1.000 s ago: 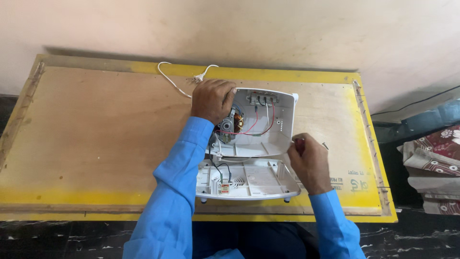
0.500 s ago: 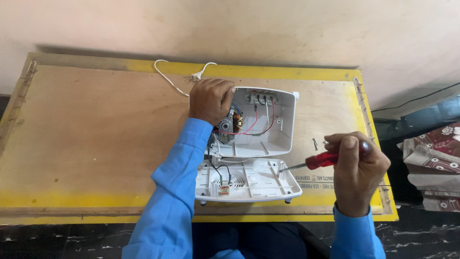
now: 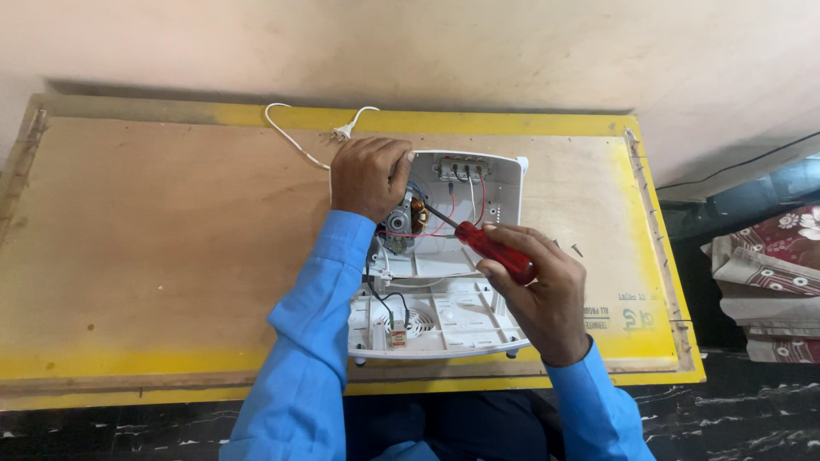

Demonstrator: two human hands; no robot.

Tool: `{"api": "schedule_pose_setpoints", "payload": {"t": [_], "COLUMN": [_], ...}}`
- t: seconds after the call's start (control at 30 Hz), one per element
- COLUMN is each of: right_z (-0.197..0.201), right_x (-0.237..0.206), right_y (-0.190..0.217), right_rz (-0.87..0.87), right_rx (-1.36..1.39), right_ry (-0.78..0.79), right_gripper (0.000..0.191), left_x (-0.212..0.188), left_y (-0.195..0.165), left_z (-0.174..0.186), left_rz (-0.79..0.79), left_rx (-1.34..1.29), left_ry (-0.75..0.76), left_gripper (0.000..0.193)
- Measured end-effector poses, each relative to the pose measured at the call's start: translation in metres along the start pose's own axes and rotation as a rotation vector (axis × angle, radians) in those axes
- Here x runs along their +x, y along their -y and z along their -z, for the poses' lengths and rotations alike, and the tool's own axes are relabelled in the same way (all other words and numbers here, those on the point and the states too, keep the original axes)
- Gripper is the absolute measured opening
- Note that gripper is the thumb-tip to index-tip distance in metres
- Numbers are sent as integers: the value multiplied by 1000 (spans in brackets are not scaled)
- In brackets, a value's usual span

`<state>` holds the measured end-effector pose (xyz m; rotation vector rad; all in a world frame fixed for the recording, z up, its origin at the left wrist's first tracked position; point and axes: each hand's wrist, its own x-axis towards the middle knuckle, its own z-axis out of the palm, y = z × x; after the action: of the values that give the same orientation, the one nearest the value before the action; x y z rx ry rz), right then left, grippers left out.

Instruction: The person works on a small white electric appliance with its casing opened on a table. They unscrew screws with a red screwdriver, separate the base cover from the motor housing, handle the internal motor and wiring, and reposition components while working on the appliance.

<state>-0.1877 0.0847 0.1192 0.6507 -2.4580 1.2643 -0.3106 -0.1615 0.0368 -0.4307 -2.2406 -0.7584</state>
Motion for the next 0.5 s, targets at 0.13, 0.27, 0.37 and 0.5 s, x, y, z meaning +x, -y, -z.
{"api": "schedule_pose_setpoints", "payload": {"t": [0.13,0.27,0.37,0.5], "right_z": [-6,-6,-5,-7], "right_x": [1,-1,-2,-1], "right_y": [-3,-3,-4,-4], "right_rz": [9,17,25,28], "right_rx": [-42,-51,-46,-61], "right_ry": [19,18,-11,4], "right_gripper": [38,37,37,37], "left_x": [0,-1,-1,-1], "left_y": [0,0,0,0], "left_z": [0,1,1,1], "left_rz": [13,22,22,19], "left_rx": [-2,8,10,5], "left_ry": [10,5,14,13], "left_gripper": [13,13,13,13]}}
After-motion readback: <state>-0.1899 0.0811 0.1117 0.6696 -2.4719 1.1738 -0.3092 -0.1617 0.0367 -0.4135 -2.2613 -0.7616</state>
